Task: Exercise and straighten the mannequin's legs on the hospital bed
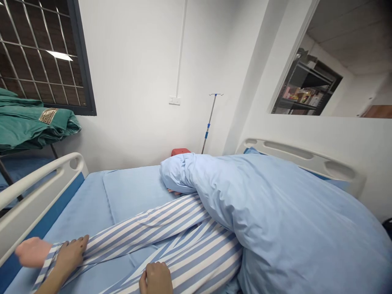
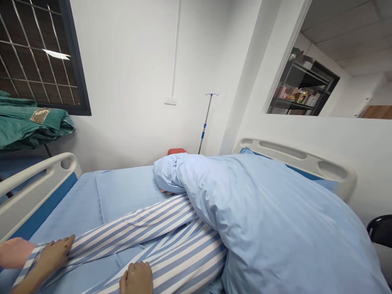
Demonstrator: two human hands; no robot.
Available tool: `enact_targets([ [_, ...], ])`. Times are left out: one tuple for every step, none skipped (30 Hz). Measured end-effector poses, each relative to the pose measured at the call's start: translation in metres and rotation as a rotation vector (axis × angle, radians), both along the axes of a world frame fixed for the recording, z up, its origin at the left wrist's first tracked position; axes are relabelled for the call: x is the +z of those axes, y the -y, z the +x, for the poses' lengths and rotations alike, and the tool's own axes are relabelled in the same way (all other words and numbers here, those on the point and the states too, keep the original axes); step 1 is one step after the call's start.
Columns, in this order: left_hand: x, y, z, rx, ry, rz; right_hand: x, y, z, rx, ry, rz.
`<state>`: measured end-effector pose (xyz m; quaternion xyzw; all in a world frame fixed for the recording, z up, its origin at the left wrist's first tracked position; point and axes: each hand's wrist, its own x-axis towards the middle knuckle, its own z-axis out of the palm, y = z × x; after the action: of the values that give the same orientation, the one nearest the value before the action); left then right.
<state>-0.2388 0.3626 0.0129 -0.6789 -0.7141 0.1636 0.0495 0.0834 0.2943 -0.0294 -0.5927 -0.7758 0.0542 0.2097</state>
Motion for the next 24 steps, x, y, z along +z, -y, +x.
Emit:
enact_targets([
  [-0.001,0.0,-0.001,-0.001,0.003,-0.001,-0.004,-0.001,-0.001,-0.004,-0.003,0.01],
  [-0.001,-0.001,-0.002,0.003,0.008,-0.002,-0.006,-0.002,-0.002,-0.012,-0.006,0.02],
  [0.0,-0.001,-0.002,0.01,0.018,-0.003,-0.007,-0.003,-0.002,-0.022,-0.01,0.029],
  [0.003,-0.001,-0.002,0.013,0.03,-0.005,-0.007,-0.003,-0.003,-0.028,-0.011,0.035],
  [0.007,0.0,-0.001,0.015,0.046,-0.014,-0.005,-0.002,-0.003,-0.037,-0.011,0.039],
  [0.012,0.001,0.0,0.014,0.062,-0.021,-0.002,-0.001,-0.003,-0.042,-0.01,0.041],
  [0.019,0.004,0.002,0.012,0.076,-0.027,0.001,0.0,-0.003,-0.043,-0.01,0.043],
  [0.028,0.008,0.003,0.013,0.085,-0.032,0.005,0.001,-0.002,-0.038,-0.01,0.044],
  [0.037,0.012,0.005,0.015,0.089,-0.038,0.01,0.002,-0.001,-0.029,-0.013,0.044],
  [0.046,0.017,0.007,0.015,0.09,-0.042,0.014,0.003,0.0,-0.02,-0.017,0.045],
  [0.055,0.023,0.009,0.016,0.086,-0.041,0.018,0.004,0.001,-0.011,-0.022,0.044],
  [0.061,0.029,0.011,0.018,0.081,-0.036,0.021,0.006,0.001,-0.003,-0.025,0.041],
  [0.065,0.035,0.013,0.023,0.074,-0.033,0.024,0.007,0.002,0.002,-0.026,0.037],
  [0.066,0.041,0.015,0.03,0.069,-0.03,0.027,0.007,0.003,0.003,-0.025,0.034],
  [0.063,0.047,0.018,0.042,0.066,-0.029,0.028,0.008,0.003,0.003,-0.024,0.032],
  [0.058,0.053,0.02,0.059,0.068,-0.033,0.029,0.009,0.004,0.004,-0.022,0.03],
  [0.05,0.059,0.022,0.074,0.076,-0.042,0.03,0.01,0.004,0.006,-0.02,0.028],
  [0.041,0.065,0.024,0.09,0.086,-0.051,0.03,0.011,0.004,0.005,-0.02,0.029],
  [0.032,0.069,0.026,0.106,0.093,-0.059,0.03,0.011,0.004,0.002,-0.018,0.03],
  [0.023,0.073,0.028,0.119,0.097,-0.061,0.03,0.011,0.003,-0.003,-0.016,0.03],
  [0.016,0.077,0.03,0.125,0.093,-0.059,0.03,0.011,0.003,-0.009,-0.015,0.03],
  [0.01,0.08,0.033,0.125,0.082,-0.054,0.029,0.01,0.003,-0.015,-0.013,0.029],
  [0.005,0.082,0.034,0.121,0.066,-0.047,0.029,0.01,0.003,-0.019,-0.01,0.026],
  [0.003,0.084,0.036,0.114,0.05,-0.038,0.03,0.01,0.003,-0.019,-0.009,0.022],
])
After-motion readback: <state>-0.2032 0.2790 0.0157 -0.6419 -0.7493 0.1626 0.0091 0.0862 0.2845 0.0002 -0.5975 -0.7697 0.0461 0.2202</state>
